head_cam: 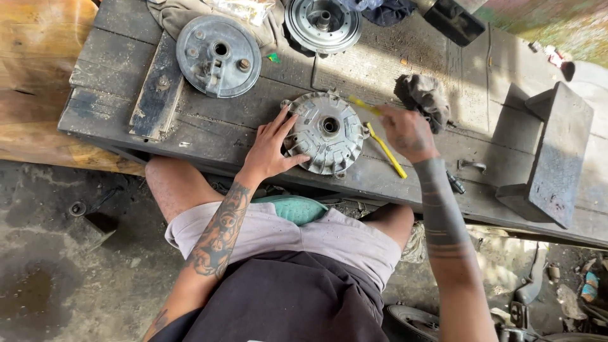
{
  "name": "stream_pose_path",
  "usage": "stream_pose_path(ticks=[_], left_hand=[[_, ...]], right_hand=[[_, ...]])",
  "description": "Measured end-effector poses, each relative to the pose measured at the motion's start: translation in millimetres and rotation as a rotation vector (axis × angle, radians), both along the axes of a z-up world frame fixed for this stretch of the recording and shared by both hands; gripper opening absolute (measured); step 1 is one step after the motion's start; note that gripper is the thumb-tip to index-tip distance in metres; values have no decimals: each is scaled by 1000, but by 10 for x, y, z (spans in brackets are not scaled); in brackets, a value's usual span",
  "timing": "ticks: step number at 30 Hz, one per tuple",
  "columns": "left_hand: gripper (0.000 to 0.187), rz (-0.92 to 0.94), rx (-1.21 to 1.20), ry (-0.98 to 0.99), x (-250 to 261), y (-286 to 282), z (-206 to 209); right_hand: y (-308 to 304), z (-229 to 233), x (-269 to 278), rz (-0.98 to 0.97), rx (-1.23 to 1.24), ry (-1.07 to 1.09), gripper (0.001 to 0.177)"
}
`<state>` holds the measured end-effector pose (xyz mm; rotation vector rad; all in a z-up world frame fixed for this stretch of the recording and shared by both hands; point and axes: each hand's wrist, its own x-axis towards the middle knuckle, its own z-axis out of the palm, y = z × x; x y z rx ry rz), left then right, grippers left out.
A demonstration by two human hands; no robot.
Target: The person uses a yellow brush to scrub a circular metal part on a wooden workbench. They rotate the part and continue scrubbing different areas, including the center hole and outer edges.
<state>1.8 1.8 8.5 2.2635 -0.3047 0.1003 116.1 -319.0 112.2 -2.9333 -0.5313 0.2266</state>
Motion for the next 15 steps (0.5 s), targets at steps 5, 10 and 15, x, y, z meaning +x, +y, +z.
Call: stream_pose_path(ticks=[5,10,15], left_hand=[[103,14,21,28,-84,-24,27],[105,22,43,22,-61,-13,26],[104,40,13,-10,-58,-26,46]], right_hand=[[177,-110,-365,107,180,-71,25],[195,-454,-126,167,150,-250,61],[347,-459,-155,154,182,-237,73]])
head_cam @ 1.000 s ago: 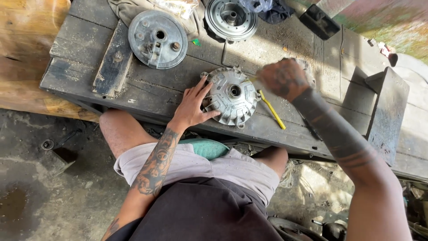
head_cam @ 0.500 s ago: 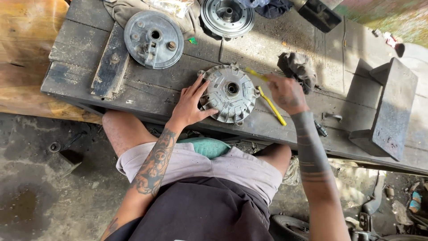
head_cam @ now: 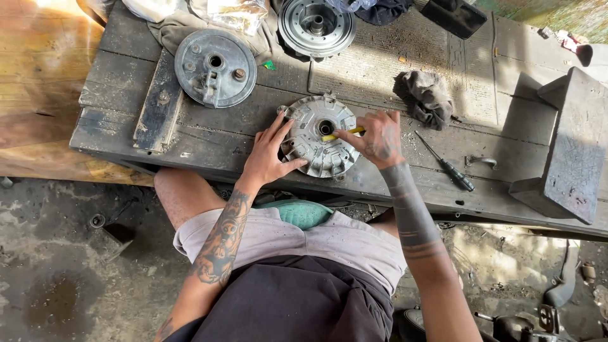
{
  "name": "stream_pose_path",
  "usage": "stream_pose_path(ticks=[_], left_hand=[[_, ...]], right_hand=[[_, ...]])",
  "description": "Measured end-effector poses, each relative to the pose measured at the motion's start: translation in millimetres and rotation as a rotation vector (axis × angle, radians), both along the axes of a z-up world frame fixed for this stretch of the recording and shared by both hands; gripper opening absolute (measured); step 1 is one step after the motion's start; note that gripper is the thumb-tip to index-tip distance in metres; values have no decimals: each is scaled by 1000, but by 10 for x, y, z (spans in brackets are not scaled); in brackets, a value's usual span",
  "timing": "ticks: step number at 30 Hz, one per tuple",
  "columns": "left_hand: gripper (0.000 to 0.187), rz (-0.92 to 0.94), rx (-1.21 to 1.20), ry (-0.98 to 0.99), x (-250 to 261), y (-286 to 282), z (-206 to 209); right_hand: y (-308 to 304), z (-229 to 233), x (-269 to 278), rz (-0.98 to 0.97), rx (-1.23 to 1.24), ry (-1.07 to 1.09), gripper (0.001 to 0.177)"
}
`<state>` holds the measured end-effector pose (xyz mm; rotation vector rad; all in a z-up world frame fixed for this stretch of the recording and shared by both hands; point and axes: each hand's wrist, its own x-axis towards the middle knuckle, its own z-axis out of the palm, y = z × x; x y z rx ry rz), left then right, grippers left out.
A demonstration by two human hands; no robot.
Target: The person uses a yellow brush to scrub a circular metal part on a wooden workbench. They rotate the part and continue scrubbing different areas, including the center hole and outer edges.
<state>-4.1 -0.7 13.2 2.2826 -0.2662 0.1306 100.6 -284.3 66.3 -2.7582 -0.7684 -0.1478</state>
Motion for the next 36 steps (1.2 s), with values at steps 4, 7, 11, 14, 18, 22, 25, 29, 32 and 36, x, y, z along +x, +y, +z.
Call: stream_pose_path(ticks=[4,7,11,14,18,22,25,29,32,36], left_hand=[[104,1,4,-15,6,8,-18],[104,7,-1,-24,17,5,-25],[104,17,-5,-18,0,-2,-24],[104,19,-11,-22,-11,0,-47],[104,20,-3,-40,12,2,-61],[104,22,-6,-45,1,-3,-53],[104,22,-15,-44,-7,-5,-50],[104,23,-15,-54,1,-7,-33],[104,21,-11,-56,4,-3,-65],[103,17,-7,-44,12,-2,-69]], right_hand=[[-25,142,5,-36,-8,-125,70],[6,124,10,30,16,-192,67],[10,84,36,13,-7,-159,71],[-24,96,60,25,-27,-179,69],[40,44,54,14,-31,-176,65],[4,103,71,26,18,-154,64],[35,101,42,11,-52,-160,69],[0,82,67,10,-20,-131,71],[-20,54,54,-2,-19,-133,71],[-30,138,15,20,-26,-146,69]])
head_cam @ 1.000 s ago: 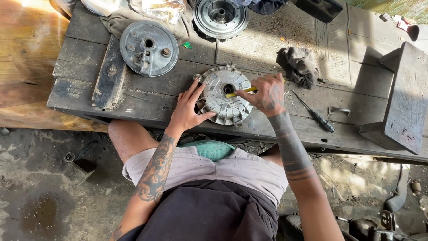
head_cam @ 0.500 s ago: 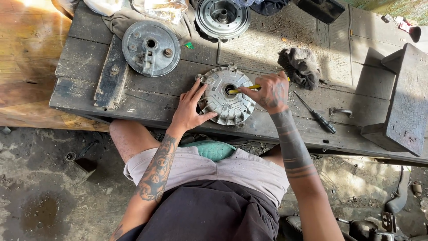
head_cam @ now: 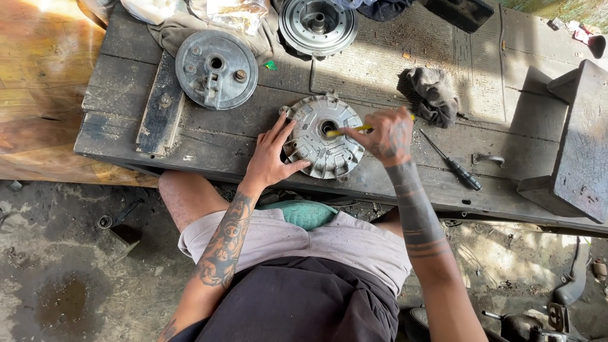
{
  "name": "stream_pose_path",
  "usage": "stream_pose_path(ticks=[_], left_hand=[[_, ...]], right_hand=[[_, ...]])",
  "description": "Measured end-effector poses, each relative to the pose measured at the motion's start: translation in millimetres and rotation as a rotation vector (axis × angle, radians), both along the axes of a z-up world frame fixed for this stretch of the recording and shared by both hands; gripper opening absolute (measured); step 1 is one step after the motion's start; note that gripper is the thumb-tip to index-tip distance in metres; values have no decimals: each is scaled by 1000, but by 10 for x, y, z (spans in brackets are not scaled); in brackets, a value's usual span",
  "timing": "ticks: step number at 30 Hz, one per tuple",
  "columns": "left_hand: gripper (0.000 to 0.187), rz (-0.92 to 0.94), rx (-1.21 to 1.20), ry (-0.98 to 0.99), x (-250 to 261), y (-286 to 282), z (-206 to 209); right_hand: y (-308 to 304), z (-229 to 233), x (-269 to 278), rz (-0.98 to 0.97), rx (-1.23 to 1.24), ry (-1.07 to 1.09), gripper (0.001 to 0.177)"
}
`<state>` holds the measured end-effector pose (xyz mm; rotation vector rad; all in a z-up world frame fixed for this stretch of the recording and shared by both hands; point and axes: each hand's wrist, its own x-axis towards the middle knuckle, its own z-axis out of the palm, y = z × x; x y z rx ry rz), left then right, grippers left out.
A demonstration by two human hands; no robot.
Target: The person uses a yellow brush to scrub a circular metal part on a wooden workbench. They rotate the part and continue scrubbing different areas, including the center hole and outer edges.
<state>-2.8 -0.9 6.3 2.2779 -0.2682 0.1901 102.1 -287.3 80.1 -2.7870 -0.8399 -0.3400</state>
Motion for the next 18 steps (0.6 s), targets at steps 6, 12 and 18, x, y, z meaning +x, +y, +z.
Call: stream_pose_path(ticks=[6,12,18], left_hand=[[103,-6,-1,18,3,7,6],[104,-11,-8,31,2,12,-3],[104,-13,-15,27,-9,4,31]], right_hand=[[137,26,106,-15,-51,-29,71],[245,192,235,10,-122,-69,69],[253,183,224,-26,-235,-158,68]])
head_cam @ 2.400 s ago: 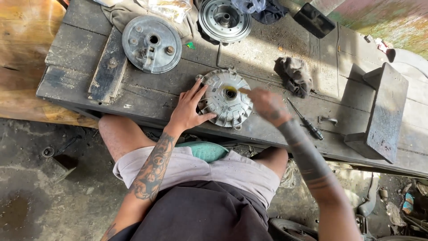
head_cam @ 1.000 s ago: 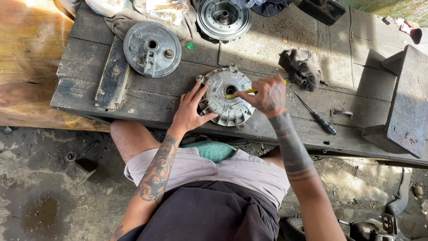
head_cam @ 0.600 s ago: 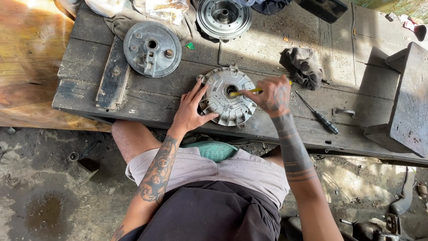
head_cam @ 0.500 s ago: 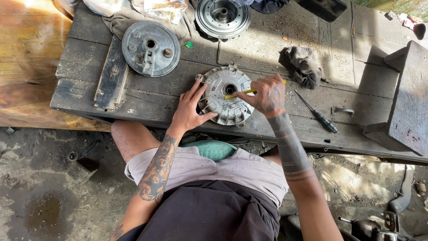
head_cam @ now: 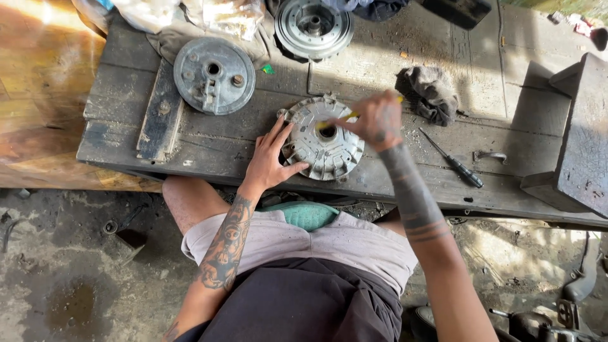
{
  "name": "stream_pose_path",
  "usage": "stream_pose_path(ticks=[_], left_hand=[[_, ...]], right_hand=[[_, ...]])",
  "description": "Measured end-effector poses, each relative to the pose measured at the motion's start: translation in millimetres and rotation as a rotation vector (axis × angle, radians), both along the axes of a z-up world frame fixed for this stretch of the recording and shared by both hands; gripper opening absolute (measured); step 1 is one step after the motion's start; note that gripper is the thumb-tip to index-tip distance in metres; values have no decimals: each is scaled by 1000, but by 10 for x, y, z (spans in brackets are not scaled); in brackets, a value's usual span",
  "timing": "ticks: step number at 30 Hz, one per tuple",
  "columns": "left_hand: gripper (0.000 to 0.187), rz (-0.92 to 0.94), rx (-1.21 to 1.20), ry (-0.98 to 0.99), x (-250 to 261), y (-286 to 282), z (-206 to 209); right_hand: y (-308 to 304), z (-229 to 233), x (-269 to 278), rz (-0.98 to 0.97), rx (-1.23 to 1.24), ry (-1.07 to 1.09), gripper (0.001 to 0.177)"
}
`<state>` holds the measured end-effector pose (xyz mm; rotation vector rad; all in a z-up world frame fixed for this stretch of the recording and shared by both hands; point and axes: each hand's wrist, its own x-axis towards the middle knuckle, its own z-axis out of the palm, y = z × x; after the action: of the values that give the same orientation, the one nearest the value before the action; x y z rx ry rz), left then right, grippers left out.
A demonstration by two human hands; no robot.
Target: The person uses a yellow brush to scrub a circular metal part on a wooden workbench. They rotate the part and continue scrubbing different areas, including the center hole and outer edges.
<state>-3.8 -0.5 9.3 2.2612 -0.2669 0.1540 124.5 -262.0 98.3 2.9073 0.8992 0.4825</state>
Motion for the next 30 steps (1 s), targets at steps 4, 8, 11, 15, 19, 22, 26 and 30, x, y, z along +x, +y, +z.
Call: stream_pose_path(ticks=[4,8,11,15,19,22,26,30], left_hand=[[104,-3,-15,-15,36,15,-10],[104,5,-11,13,-2,-3,-8],[104,12,-7,10,-11,4,24],[105,5,-4,40,-22,4,-11],[104,0,0,5,8,7,37],[103,1,-3,19,21,-7,25],[104,1,2,50,-61,-5,18],[102,2,3,33,-5,7,30]], right_hand=[[58,3,14,37,142,110,73],[80,-90,64,123,193,62,64],[38,30,134,88,169,37,69],[147,158,-108,127,188,101,73],[-179,-97,204,49,149,129,67],[-68,-5,106,57,130,127,68],[-57,-158,101,47,183,208,72],[72,-206,119,132,215,134,73]])
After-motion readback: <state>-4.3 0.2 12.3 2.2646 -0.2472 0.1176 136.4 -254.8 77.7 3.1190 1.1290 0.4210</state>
